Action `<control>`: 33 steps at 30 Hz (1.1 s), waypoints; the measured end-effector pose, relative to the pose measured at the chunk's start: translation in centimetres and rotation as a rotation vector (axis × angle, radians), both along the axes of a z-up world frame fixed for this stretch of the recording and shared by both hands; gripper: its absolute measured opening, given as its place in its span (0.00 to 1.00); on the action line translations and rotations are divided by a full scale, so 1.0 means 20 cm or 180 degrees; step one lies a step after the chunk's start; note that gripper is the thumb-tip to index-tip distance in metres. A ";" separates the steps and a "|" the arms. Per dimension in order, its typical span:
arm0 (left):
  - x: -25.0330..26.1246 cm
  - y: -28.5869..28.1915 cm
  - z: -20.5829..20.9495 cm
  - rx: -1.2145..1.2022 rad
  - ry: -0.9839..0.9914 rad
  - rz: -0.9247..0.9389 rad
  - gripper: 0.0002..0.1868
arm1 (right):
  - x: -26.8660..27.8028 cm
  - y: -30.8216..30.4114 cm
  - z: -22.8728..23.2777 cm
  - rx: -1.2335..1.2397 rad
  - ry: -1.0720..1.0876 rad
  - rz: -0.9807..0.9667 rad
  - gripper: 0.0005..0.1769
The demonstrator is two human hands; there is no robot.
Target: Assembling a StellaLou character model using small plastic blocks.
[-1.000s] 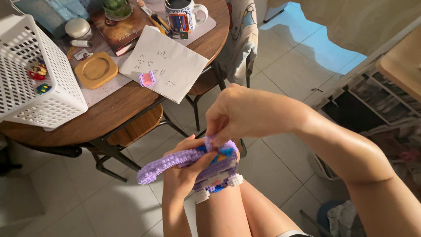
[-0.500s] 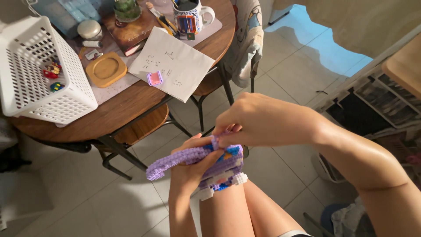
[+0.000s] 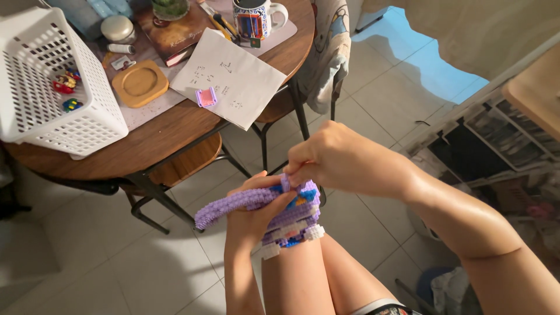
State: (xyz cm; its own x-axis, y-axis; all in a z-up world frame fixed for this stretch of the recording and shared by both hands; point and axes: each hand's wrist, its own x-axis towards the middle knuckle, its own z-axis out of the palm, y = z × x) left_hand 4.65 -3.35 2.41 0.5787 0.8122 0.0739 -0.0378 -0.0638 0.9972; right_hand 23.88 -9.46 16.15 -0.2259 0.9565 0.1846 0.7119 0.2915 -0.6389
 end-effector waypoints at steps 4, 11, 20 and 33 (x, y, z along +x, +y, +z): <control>-0.03 0.00 -0.13 0.0626 -0.0150 0.0062 0.15 | -0.02 -0.04 -0.04 0.0364 -0.0057 0.0010 0.06; -0.03 -0.02 -0.08 -0.0402 -0.0146 0.0072 0.15 | -0.07 -0.14 0.07 0.0602 0.0144 0.0306 0.17; -0.01 0.02 -0.07 0.0646 -0.0038 0.0062 0.15 | -0.05 -0.13 -0.21 0.0689 0.0513 -0.0077 0.09; -0.04 0.01 -0.02 -0.0260 -0.0433 -0.0142 0.15 | -0.06 -0.16 -0.20 0.0819 0.0090 0.0191 0.24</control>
